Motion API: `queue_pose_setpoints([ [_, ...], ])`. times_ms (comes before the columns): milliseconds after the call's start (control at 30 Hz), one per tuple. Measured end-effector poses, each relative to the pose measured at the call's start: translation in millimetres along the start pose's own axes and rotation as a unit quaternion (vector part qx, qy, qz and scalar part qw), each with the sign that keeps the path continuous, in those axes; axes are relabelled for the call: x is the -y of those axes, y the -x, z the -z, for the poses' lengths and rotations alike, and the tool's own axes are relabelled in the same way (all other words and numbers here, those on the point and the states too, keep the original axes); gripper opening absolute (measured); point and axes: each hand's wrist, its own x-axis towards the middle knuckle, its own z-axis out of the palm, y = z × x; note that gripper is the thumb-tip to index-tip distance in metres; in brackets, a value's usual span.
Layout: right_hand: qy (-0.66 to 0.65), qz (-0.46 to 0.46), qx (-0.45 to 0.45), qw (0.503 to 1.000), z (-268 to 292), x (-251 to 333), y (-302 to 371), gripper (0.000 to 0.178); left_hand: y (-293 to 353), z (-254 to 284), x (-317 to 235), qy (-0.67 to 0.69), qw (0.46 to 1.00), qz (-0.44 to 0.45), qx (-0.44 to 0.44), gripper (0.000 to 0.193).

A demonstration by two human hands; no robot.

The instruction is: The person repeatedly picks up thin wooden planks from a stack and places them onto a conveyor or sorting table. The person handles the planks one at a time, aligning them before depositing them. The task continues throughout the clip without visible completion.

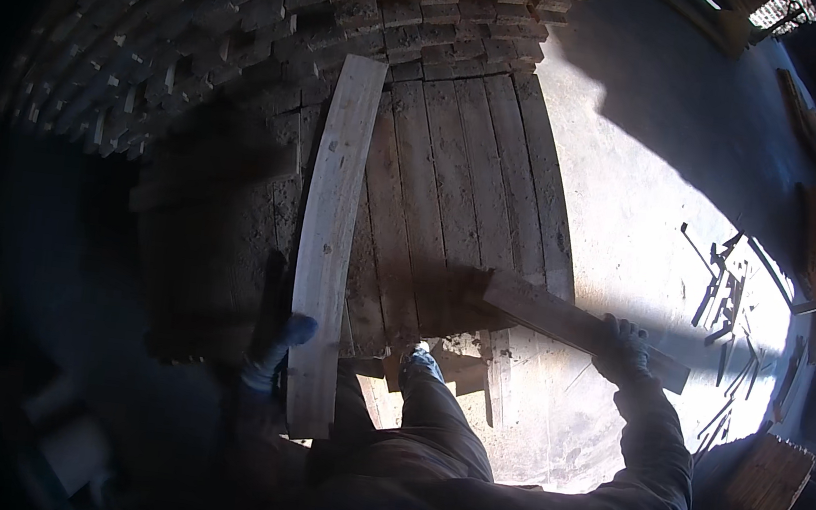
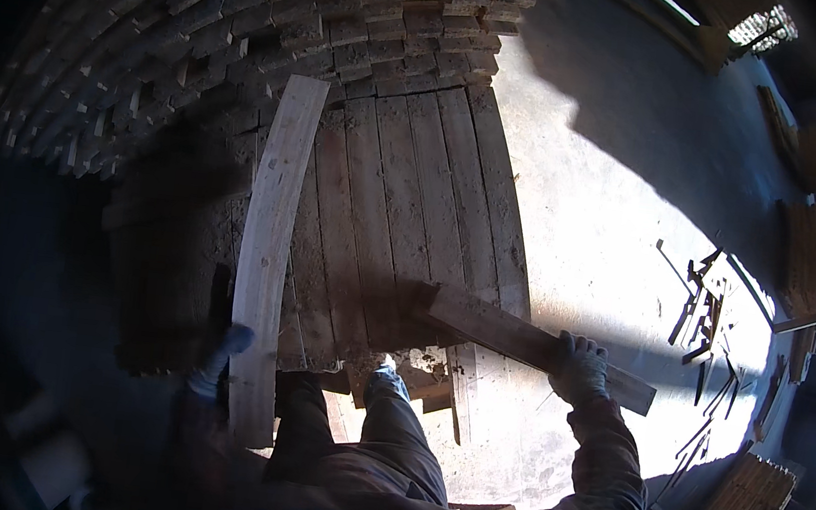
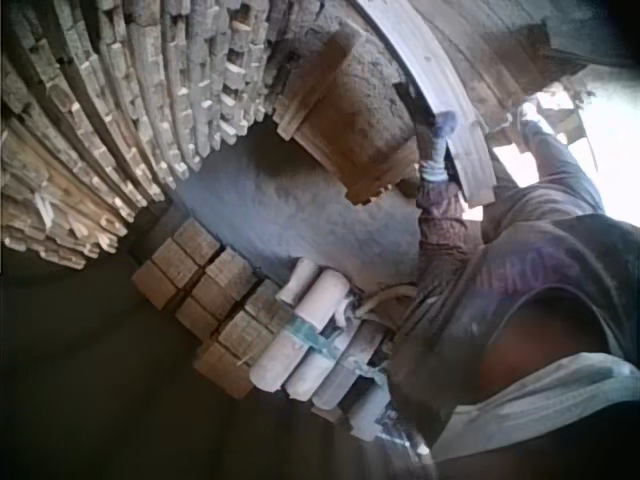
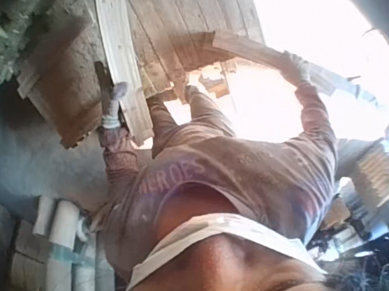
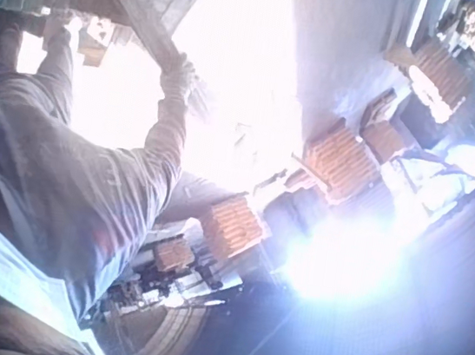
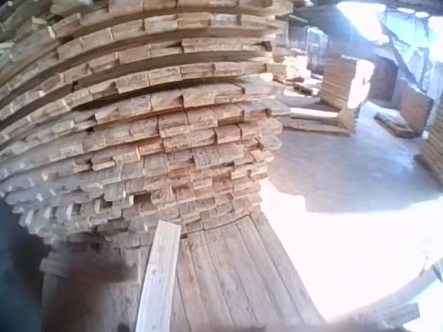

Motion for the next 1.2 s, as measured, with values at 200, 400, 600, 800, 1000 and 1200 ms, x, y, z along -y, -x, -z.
queue_pose_setpoints([
  [200, -0.539, -0.147, -0.078, 0.826, -55, -51, 78, 0.122, -69, -86, 19, -0.003, 0.999, 0.031, -0.006, 0.117],
  [400, -0.894, -0.017, -0.020, 0.448, 61, 134, -73, 0.071, -85, -150, 56, -0.373, 0.920, 0.009, -0.118, 0.126],
  [600, -0.692, -0.091, -0.066, 0.713, 4, 229, -184, 0.087, -99, -166, 62, -0.382, 0.918, 0.103, -0.027, 0.129],
  [800, -0.590, -0.068, -0.146, 0.791, 25, 213, -175, 0.090, -77, -83, 65, -0.268, 0.962, -0.008, 0.061, 0.121],
  [1000, -0.386, 0.014, -0.274, 0.881, 182, 317, -160, 0.107, 103, 186, 104, -0.531, 0.819, 0.213, 0.044, 0.109],
  [1200, -0.208, 0.275, -0.099, 0.933, 285, 574, -235, 0.101, 97, 251, 104, -0.641, 0.748, 0.089, 0.152, 0.096],
])
